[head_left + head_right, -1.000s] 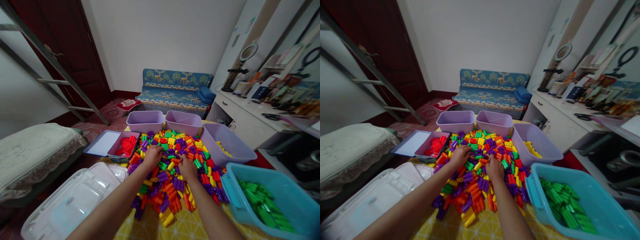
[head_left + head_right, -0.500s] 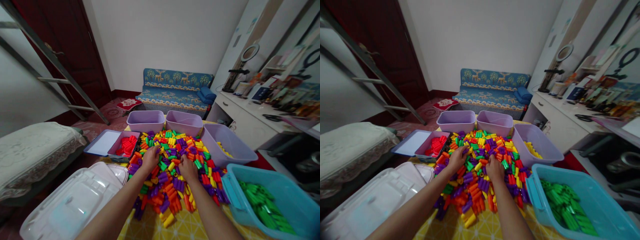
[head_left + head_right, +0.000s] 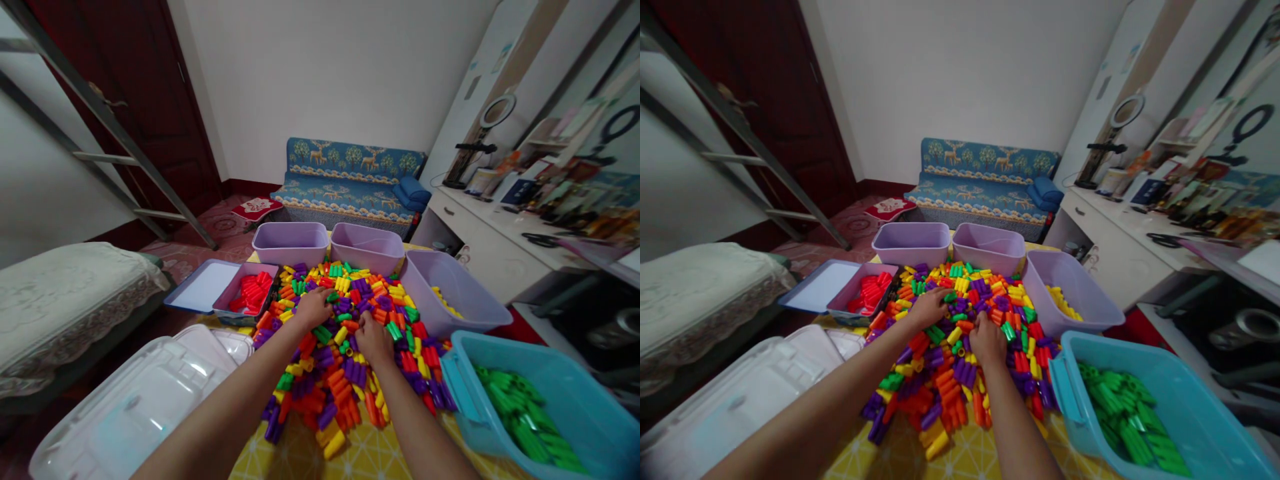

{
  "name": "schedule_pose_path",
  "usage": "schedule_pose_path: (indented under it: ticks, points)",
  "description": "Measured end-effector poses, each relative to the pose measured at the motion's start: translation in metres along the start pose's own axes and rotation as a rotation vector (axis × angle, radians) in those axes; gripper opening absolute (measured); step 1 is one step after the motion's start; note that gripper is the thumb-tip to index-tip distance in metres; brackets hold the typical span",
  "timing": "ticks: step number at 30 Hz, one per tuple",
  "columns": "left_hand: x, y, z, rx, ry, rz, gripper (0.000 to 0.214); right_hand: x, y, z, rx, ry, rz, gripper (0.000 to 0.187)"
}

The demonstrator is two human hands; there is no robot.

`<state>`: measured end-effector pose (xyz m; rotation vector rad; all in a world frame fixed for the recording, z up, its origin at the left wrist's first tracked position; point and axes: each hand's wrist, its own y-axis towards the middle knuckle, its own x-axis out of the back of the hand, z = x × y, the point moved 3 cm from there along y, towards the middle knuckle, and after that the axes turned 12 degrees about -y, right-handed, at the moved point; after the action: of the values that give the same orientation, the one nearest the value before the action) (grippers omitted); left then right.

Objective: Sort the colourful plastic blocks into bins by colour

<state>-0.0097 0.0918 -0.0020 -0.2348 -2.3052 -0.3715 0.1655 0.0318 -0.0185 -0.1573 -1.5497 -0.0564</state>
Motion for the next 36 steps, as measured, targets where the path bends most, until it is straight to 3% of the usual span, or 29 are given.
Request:
schedule_pose_path:
  ticks: [8,17,22,27,36]
  points:
    - [-0.007,0.004,0.005,0.069,-0.009,-0.007,0.036,0.0,0.0,0.0,0.001,0.014,0.007,0.018]
    - [-0.005,-0.006,0.005,0.042,-0.076,-0.004,0.026,-0.001,0.0,0.0,0.004,0.031,-0.011,0.017]
    - [-0.004,-0.013,-0.002,0.021,-0.079,0.006,0.042,0.0,0.0,0.0,0.004,0.029,-0.001,0.015]
    - [-0.004,-0.016,-0.009,-0.057,-0.017,0.129,0.046,0.0,0.0,0.0,0.003,0.028,0.002,0.016]
    - [-0.006,-0.013,-0.001,-0.032,-0.025,0.068,0.058,-0.001,-0.001,0.0,0.008,0.037,-0.013,0.016]
